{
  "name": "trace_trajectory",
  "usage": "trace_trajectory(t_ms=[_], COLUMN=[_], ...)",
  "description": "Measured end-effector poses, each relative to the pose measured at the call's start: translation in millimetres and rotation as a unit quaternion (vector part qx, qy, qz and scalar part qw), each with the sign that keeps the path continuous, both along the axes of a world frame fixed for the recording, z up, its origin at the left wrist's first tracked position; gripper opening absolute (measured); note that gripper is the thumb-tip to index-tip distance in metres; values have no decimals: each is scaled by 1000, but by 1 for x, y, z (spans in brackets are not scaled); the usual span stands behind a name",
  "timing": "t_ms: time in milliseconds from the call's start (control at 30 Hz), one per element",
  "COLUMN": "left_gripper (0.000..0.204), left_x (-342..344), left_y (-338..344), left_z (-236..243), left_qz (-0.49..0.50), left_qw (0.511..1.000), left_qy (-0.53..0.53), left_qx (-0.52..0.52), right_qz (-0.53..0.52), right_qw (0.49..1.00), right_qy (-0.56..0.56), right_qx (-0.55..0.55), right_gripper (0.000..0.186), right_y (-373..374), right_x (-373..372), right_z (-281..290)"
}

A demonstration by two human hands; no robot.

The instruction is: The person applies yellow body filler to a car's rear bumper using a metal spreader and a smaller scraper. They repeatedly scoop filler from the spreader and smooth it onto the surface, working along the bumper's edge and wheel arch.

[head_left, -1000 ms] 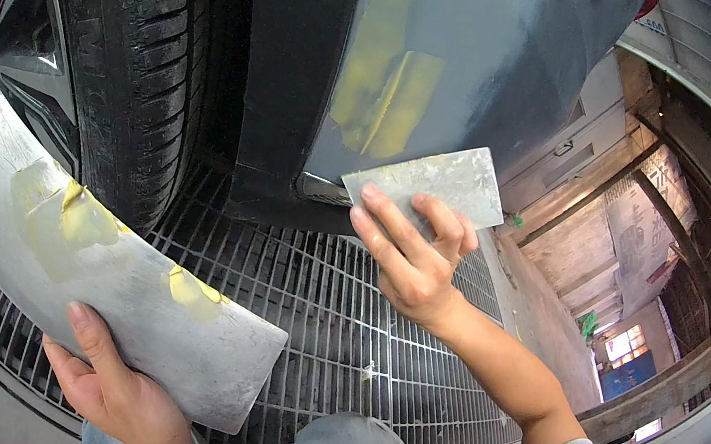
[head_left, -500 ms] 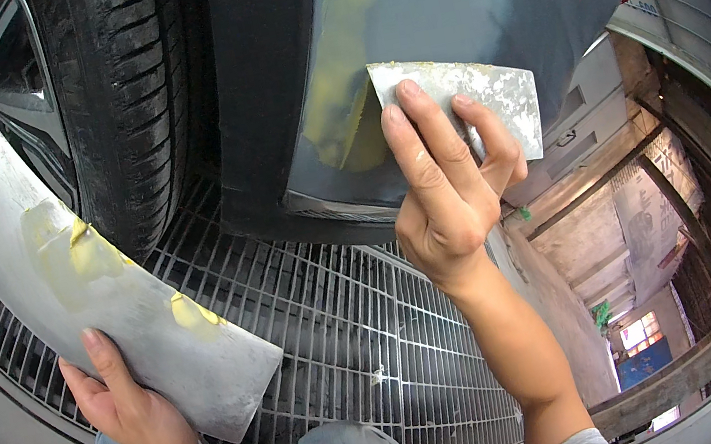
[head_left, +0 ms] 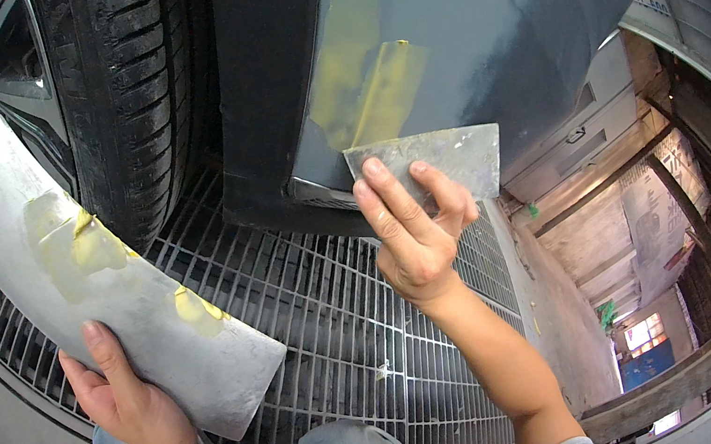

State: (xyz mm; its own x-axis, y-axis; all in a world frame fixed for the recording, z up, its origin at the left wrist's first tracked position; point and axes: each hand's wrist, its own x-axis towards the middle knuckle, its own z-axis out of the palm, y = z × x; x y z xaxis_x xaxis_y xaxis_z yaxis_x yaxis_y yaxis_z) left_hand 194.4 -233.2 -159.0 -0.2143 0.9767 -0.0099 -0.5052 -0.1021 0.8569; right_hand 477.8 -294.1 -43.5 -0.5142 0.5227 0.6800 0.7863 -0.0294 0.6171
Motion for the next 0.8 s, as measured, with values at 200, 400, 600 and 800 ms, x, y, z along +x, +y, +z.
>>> trace_trajectory(t_ms=[200, 400, 600, 800], left_gripper=[37, 37, 38, 36], left_x=[0, 2, 0, 1], left_y=[-1, -1, 0, 3], left_z=[5, 9, -2, -8], left_qz=[14, 3, 10, 9], left_qw=[1000, 1000, 1000, 1000], left_qy=[3, -9, -7, -6], left_qx=[17, 4, 12, 5], right_qz=[7, 39, 14, 7], right_qw=[1000, 998, 999, 1000], right_qy=[13, 4, 5, 23], right_qx=[-14, 46, 32, 4], right_gripper=[32, 42, 42, 43], right_y=[-11, 21, 23, 9], right_x=[-19, -39, -42, -27], right_z=[14, 70, 60, 21])
